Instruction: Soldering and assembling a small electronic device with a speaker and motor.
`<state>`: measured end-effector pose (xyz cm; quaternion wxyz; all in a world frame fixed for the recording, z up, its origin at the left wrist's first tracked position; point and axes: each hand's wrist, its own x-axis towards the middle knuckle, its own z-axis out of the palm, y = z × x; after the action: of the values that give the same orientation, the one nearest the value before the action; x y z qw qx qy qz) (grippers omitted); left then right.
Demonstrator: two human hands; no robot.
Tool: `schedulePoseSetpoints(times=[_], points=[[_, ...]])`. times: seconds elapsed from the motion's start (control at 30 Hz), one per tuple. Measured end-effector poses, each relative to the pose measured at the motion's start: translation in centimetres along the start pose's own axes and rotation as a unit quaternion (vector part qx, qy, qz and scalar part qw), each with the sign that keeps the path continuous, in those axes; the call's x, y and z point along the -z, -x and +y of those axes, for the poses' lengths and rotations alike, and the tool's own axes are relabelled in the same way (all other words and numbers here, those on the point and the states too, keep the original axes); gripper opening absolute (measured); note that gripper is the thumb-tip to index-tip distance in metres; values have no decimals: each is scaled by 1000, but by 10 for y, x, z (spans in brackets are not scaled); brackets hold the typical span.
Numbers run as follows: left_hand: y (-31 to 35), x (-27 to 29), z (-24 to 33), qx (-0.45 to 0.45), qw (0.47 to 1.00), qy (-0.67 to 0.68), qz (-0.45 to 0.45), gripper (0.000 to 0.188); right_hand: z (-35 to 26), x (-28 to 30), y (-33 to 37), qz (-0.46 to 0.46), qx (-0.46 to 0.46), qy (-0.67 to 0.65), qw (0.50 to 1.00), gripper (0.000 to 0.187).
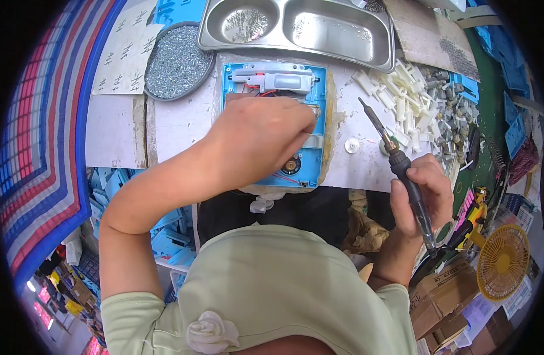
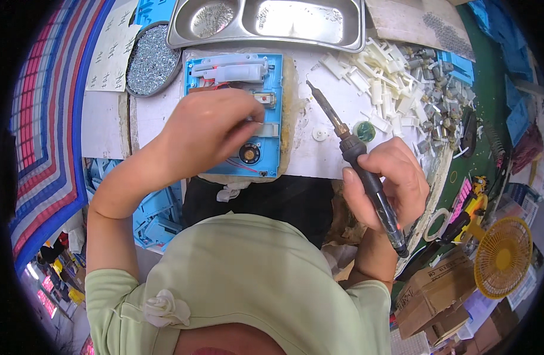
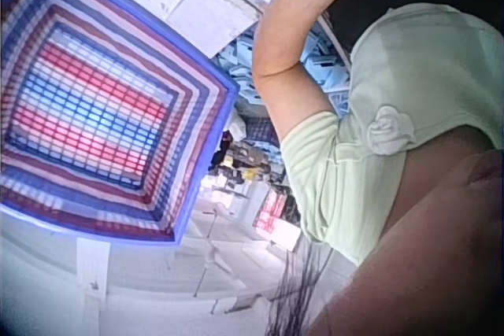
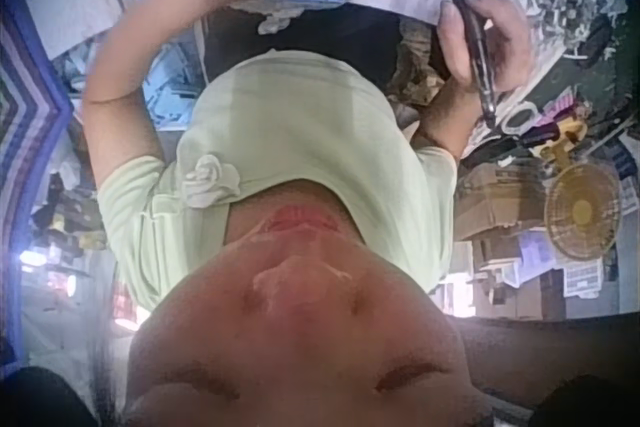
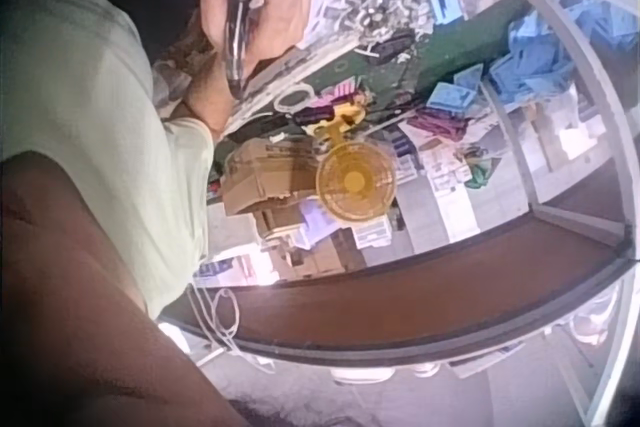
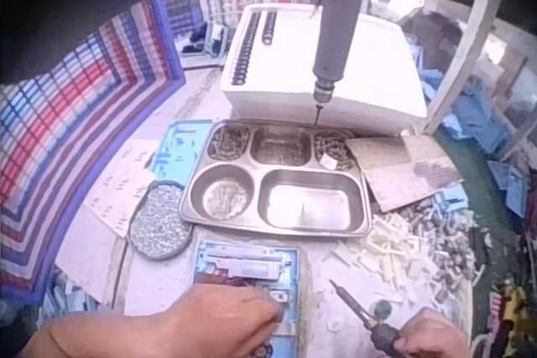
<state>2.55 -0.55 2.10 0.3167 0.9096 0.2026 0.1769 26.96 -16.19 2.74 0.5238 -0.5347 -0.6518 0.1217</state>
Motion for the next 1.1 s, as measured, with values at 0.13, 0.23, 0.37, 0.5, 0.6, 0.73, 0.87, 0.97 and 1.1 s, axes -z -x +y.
schedulePoseSetpoints(times=[0.13, 0.23, 0.37, 0.5, 0.6, 0.73, 0.87, 0.97, 1.1], points=[[14, 6, -8, 34, 989, 130, 69, 13, 5, -4, 0, -4, 7, -8, 1000, 32], [18, -3, -7, 46, 987, 128, 84, 10, 7, -15, -5, -15, 10, -20, 1000, 33], [19, -8, -5, 122, 979, 151, 54, 9, 6, -28, -7, 1, 7, -38, 999, 34], [16, -3, -2, 165, 966, 197, 31, 9, -4, -57, -2, 16, -100, -64, 993, 37], [15, -1, -2, 166, 965, 201, 28, 8, -3, -79, -5, -37, -143, -84, 985, 44], [16, -1, -1, 199, 953, 229, 17, 8, 5, -102, -12, -30, -113, -88, 989, 45], [18, -2, -4, 201, 951, 235, 21, 8, 6, -113, -16, 13, -111, -89, 990, 44], [19, -2, -3, 189, 958, 211, 29, 8, 5, -114, -15, 18, -111, -82, 990, 44], [18, -4, -1, 170, 963, 207, 39, 7, 7, -113, -13, 32, -104, -89, 990, 47]])
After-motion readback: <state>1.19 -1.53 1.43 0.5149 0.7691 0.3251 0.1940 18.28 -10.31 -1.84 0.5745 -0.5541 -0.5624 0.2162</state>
